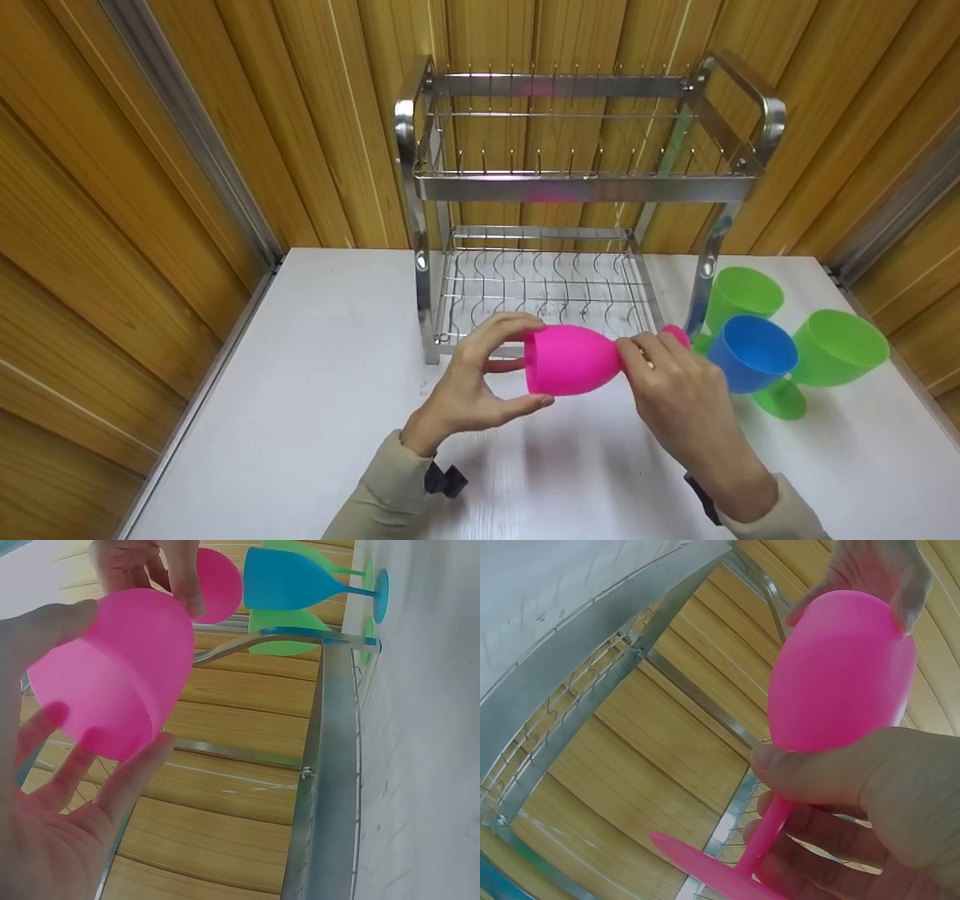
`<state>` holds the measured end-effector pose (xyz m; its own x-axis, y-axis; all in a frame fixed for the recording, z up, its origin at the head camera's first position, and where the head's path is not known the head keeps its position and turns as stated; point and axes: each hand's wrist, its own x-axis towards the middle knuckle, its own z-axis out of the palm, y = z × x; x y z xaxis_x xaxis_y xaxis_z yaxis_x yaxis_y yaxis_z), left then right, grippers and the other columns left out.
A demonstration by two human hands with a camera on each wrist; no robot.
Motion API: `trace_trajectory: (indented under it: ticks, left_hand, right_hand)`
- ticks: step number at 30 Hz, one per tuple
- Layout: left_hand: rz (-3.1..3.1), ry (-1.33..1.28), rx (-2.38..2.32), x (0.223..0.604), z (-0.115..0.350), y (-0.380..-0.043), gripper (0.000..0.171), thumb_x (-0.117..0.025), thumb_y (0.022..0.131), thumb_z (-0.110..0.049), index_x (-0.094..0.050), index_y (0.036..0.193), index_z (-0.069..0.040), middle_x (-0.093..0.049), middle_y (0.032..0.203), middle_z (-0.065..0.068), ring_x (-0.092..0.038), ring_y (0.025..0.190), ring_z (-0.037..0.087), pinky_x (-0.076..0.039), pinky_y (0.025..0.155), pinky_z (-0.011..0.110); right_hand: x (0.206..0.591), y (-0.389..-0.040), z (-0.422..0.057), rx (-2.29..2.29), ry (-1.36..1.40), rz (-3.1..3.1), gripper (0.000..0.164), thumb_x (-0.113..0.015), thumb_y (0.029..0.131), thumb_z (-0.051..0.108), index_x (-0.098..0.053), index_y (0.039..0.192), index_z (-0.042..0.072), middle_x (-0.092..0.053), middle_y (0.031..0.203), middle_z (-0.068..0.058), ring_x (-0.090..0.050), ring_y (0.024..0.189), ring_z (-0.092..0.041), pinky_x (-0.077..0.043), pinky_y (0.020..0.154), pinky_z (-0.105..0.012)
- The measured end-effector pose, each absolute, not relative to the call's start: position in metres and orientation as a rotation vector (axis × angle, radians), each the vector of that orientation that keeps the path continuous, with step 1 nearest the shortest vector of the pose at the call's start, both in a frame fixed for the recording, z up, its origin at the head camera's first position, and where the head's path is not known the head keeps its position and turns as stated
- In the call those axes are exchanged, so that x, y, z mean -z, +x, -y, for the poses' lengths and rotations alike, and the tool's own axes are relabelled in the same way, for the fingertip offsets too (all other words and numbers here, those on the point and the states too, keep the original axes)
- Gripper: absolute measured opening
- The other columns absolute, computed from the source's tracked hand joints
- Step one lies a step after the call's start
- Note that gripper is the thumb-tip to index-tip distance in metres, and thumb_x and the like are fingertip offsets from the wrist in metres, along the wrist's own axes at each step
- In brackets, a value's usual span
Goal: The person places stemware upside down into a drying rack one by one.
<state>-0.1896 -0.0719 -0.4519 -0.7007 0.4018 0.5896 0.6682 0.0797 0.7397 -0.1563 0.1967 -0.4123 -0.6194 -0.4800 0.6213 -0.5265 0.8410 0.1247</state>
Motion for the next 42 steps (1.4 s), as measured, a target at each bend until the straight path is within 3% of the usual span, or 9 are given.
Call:
trace_trajectory:
  ticks: [11,16,19,25,32,42]
  left_hand:
    - [2.073,-0.922,1.811,0.449,0.081,-0.198,0.072,-0.094,0.081,-0.019,-0.061,0.144,-0.016,-0.062,0.141,0.008,-0.07,0.123,0.028,-0.067,0.084,0.038]
    - [2.018,-0.803,1.881,0.446,0.085,-0.198,0.077,-0.094,0.08,-0.019,-0.058,0.148,-0.013,-0.059,0.145,0.008,-0.07,0.125,0.033,-0.067,0.085,0.041]
    - [1.96,-0.757,1.959,0.445,0.085,-0.198,0.081,-0.094,0.081,-0.019,-0.054,0.15,-0.009,-0.056,0.148,0.01,-0.068,0.126,0.037,-0.067,0.087,0.044]
    - [1.89,-0.745,2.094,0.448,0.077,-0.196,0.082,-0.091,0.083,-0.015,-0.048,0.152,-0.004,-0.05,0.152,0.015,-0.065,0.128,0.038,-0.066,0.09,0.049]
    - [1.801,-0.77,2.197,0.453,0.068,-0.193,0.081,-0.089,0.084,-0.01,-0.046,0.152,0.0,-0.049,0.151,0.018,-0.064,0.128,0.042,-0.065,0.092,0.053]
    - [1.773,-0.816,2.32,0.459,0.055,-0.184,0.082,-0.088,0.086,-0.012,-0.043,0.154,0.0,-0.048,0.152,0.018,-0.062,0.13,0.041,-0.064,0.093,0.053]
  right_hand:
    - [0.414,-0.151,-0.19,-0.479,0.698,2.22,0.051,-0.096,0.075,0.003,-0.076,0.122,0.001,-0.075,0.113,-0.016,-0.074,0.102,-0.033,-0.067,0.083,-0.051]
    - [0.418,-0.156,-0.189,-0.75,0.741,2.169,0.051,-0.095,0.077,0.008,-0.076,0.125,0.008,-0.076,0.12,-0.007,-0.073,0.111,-0.022,-0.059,0.1,-0.026]
    - [0.421,-0.162,-0.186,-1.026,0.729,2.105,0.052,-0.093,0.077,0.002,-0.077,0.126,0.01,-0.077,0.12,-0.005,-0.073,0.113,-0.019,-0.055,0.105,-0.02]
    - [0.429,-0.168,-0.175,-1.594,0.624,1.988,0.047,-0.084,0.084,-0.01,-0.072,0.128,0.002,-0.073,0.121,-0.012,-0.073,0.113,-0.022,-0.061,0.1,-0.029]
    - [0.434,-0.169,-0.166,-1.985,0.494,1.818,0.047,-0.074,0.093,-0.01,-0.059,0.138,-0.009,-0.063,0.134,-0.019,-0.067,0.125,-0.031,-0.059,0.102,-0.035]
    - [0.434,-0.169,-0.173,-2.416,0.355,1.525,0.04,-0.059,0.103,-0.009,-0.059,0.141,0.003,-0.063,0.137,-0.013,-0.062,0.131,-0.03,-0.059,0.105,-0.042]
